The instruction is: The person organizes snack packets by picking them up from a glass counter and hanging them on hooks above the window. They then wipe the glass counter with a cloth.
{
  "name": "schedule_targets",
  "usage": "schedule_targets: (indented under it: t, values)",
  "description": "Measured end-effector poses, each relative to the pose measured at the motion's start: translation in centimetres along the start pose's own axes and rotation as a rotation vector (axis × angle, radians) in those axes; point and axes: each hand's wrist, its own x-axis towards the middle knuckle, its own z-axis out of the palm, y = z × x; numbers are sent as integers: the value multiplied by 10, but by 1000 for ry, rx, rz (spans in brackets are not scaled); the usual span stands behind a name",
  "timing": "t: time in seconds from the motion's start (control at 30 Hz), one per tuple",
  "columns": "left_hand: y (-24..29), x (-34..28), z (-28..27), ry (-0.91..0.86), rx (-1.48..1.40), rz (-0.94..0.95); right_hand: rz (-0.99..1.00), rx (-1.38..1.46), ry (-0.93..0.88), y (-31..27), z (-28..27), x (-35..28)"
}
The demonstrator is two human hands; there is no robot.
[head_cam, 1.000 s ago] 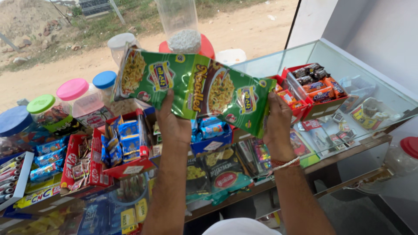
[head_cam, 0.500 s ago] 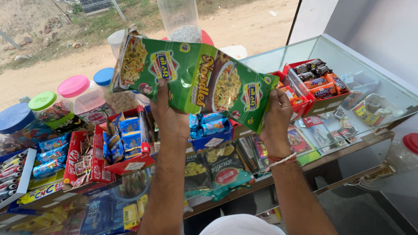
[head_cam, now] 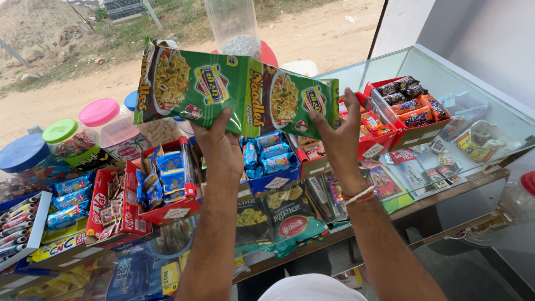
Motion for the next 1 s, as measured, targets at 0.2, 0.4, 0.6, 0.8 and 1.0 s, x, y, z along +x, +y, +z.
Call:
schedule_targets:
  t: [0.2,0.4,0.6,0.8,1.0]
  values:
    - [4,1,0,11,-1,-22,-117,-281,-98,-13,9,3]
    - [10,0,0,27,-35,-40,-75,-287,-207,-19,16,-1]
    - [6,-1,6,22,-65,-42,-90,-271,-312,-15,26,-7]
    - [-2,-10,15,0,-82,-46,-181,-268,-393,-13,40,-19]
    - [-2,-16,22,-4,-110,-62,-282,-244,-367,-13,49,-33]
